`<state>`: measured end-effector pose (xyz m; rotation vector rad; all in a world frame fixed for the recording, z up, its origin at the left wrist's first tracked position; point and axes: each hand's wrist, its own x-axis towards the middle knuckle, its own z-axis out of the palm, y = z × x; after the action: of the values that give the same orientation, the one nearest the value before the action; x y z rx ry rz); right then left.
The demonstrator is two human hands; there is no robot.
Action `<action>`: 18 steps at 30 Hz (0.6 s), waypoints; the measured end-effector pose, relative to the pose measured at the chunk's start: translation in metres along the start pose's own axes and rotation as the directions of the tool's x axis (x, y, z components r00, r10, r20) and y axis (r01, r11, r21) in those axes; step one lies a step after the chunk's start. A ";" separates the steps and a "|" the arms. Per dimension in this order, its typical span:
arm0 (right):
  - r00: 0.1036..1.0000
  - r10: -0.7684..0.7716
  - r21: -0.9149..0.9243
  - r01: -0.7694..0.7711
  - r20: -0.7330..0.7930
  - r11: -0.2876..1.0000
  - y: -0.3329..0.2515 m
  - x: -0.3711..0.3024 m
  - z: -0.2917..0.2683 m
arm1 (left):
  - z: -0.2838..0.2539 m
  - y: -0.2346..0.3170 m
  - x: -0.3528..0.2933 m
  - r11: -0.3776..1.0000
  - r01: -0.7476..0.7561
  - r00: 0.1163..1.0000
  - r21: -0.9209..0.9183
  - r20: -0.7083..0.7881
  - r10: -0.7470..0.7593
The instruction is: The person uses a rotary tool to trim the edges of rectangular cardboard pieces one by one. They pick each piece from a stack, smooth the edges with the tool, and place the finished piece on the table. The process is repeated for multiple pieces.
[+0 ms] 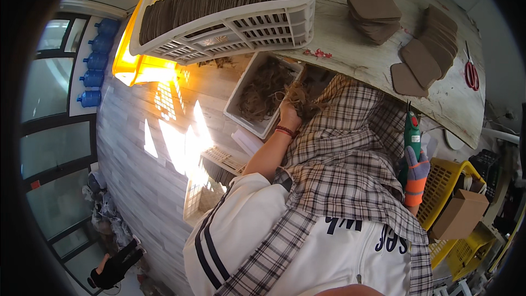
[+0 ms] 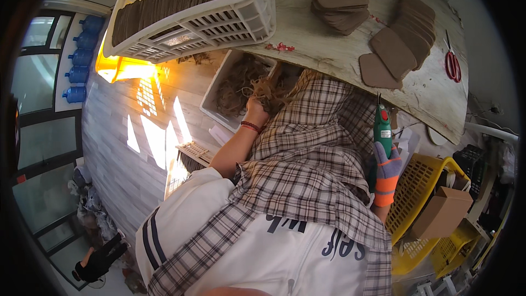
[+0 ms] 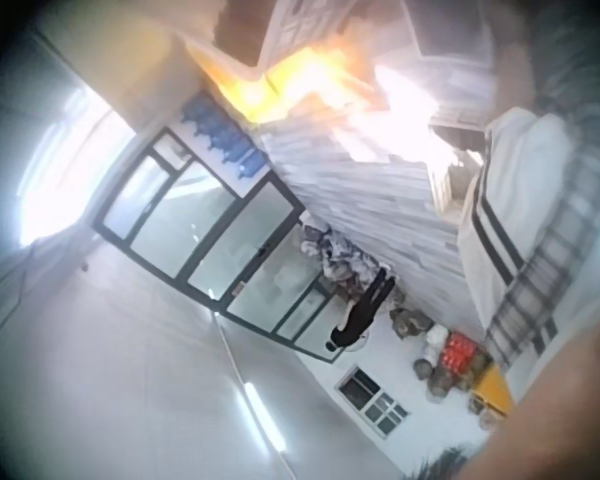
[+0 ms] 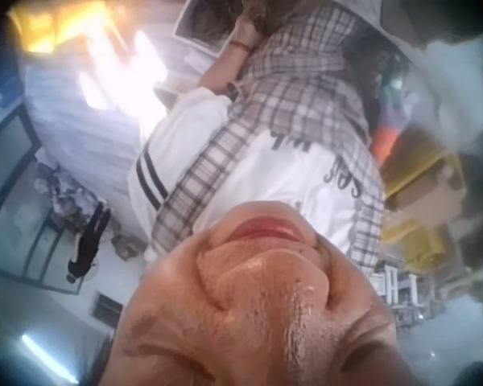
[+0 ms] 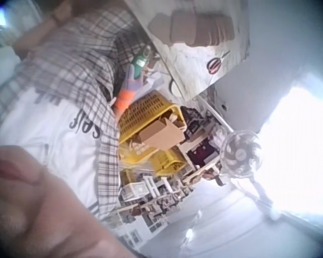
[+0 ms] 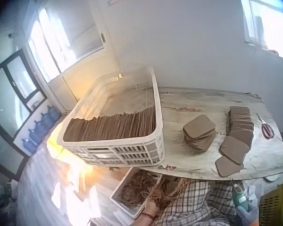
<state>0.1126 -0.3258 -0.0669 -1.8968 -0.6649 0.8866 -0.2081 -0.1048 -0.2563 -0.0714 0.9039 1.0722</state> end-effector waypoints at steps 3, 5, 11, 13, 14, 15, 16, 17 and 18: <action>0.998 -0.059 -0.043 0.058 -0.008 0.997 0.000 0.000 0.002 | -0.039 0.018 0.014 0.998 -0.061 0.967 -0.034 -0.250 0.050; 0.999 -0.047 -0.091 0.046 -0.008 0.995 -0.003 0.000 0.002 | -0.057 0.034 0.015 0.996 -0.073 0.956 -0.048 -0.288 0.057; 0.997 -0.074 0.121 0.076 -0.021 0.990 0.011 0.003 0.001 | -0.090 0.066 0.031 0.976 -0.178 0.974 -0.126 -0.163 0.157; 0.998 -0.059 0.079 0.061 -0.029 0.995 0.009 0.002 0.001 | -0.051 0.076 0.014 0.970 -0.173 0.939 -0.172 -0.327 0.109; 0.998 -0.053 0.058 0.055 -0.031 0.997 0.007 0.002 0.000 | -0.032 0.079 0.007 0.974 -0.144 0.897 -0.175 -0.440 0.053; 0.998 -0.054 0.045 0.055 -0.031 0.997 0.008 0.002 0.000 | -0.023 0.078 0.002 0.976 -0.116 0.838 -0.183 -0.546 -0.003; 0.998 -0.057 0.031 0.058 -0.030 0.998 0.007 0.002 0.001 | -0.023 0.072 0.002 0.996 -0.093 0.853 -0.018 -0.518 0.070; 0.998 -0.060 0.018 0.060 -0.030 0.998 0.006 0.002 0.002 | -0.025 0.062 0.000 0.986 -0.074 0.868 0.151 -0.477 0.138; 0.998 -0.058 -0.023 0.058 -0.018 0.998 0.004 0.001 0.002 | -0.030 0.056 -0.001 0.947 -0.058 0.884 0.317 -0.424 0.197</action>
<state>0.1121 -0.3263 -0.0715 -1.8945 -0.7175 0.8266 -0.2699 -0.0913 -0.2552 -0.0095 1.5049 1.0491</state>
